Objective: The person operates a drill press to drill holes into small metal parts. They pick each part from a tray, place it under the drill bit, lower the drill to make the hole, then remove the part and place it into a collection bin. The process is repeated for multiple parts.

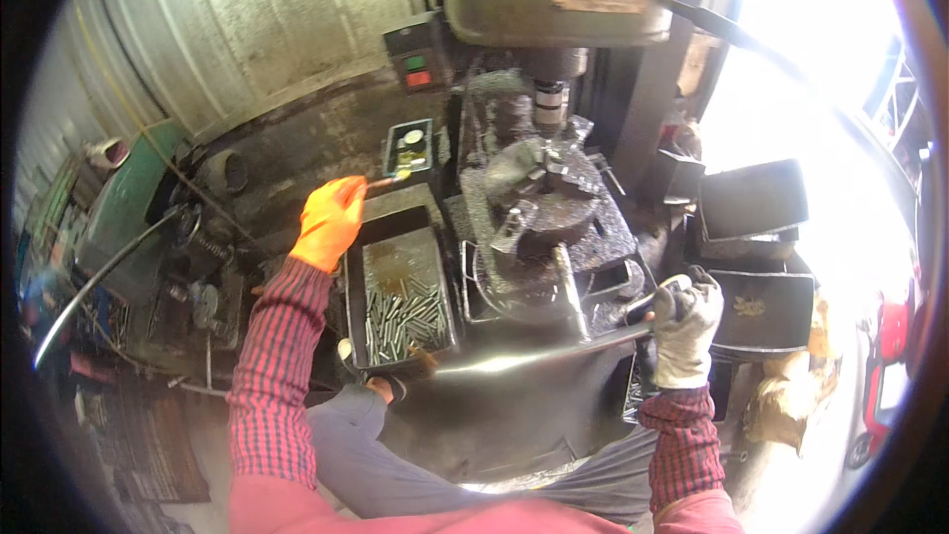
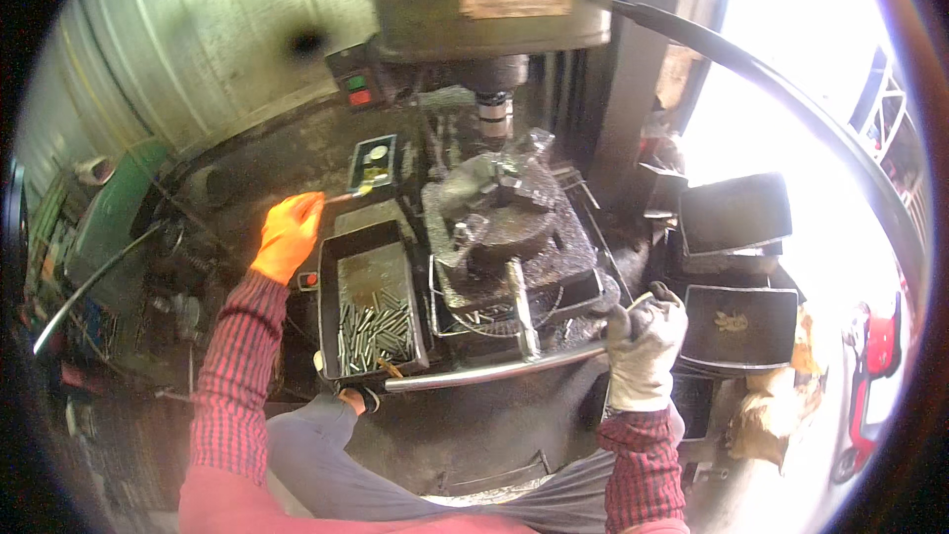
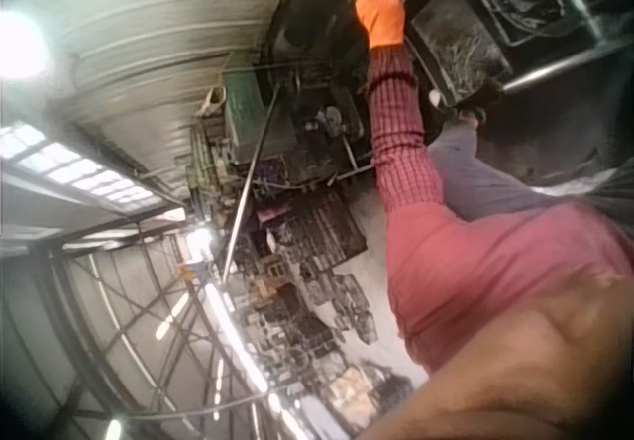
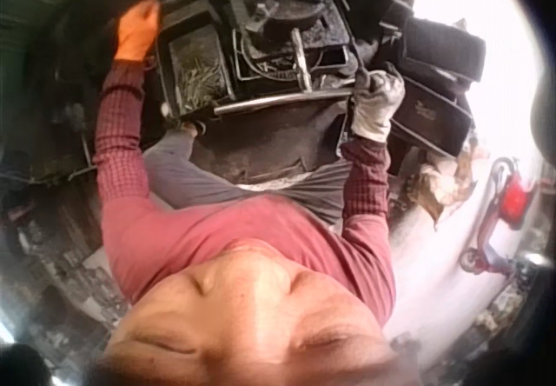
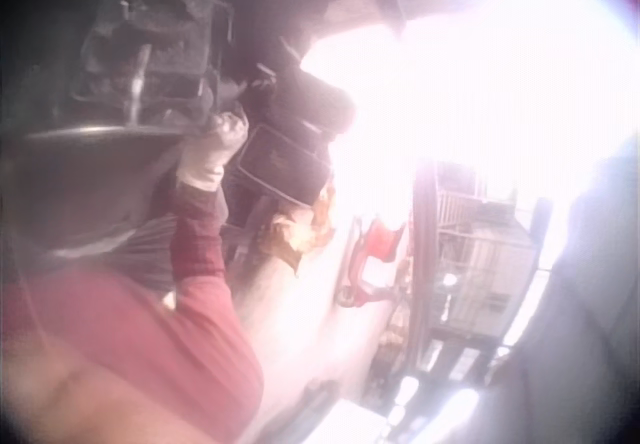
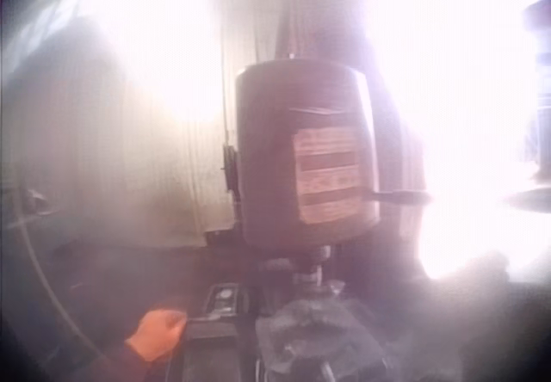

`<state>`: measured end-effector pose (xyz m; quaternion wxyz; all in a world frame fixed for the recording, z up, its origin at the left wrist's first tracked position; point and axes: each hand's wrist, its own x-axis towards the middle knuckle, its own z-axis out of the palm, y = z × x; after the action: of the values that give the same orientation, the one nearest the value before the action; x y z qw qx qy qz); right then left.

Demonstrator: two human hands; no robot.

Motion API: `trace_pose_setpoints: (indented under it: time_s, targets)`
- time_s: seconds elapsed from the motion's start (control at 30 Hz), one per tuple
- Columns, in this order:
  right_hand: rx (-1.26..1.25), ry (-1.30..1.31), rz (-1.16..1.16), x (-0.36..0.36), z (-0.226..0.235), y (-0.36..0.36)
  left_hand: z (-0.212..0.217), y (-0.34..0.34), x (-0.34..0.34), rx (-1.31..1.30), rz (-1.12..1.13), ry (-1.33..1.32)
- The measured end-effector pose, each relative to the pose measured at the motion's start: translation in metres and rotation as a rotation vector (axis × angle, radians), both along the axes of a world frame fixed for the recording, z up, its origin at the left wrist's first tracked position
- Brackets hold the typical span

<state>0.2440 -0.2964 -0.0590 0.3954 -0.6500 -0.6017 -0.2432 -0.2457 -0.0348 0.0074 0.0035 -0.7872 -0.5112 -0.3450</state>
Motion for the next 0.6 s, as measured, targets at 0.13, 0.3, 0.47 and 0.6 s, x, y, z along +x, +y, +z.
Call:
trace_pose_setpoints:
  time_s: [0.13,0.3,0.47,0.6]
  targets:
    - [-0.035,0.029,-0.003,-0.001,0.003,0.002,-0.007,-0.036,0.044,-0.369,-0.211,-0.63]
    - [-0.024,0.054,0.032,-0.005,0.012,0.001,-0.005,-0.034,0.133,-0.405,-0.54,-0.991]
    - [-0.053,0.007,0.011,-0.002,0.012,-0.002,-0.01,-0.005,0.15,-0.405,-0.442,-0.867]
    - [-0.074,0.011,-0.047,-0.001,0.005,-0.001,-0.038,0.022,0.109,-0.246,-0.356,-0.91]
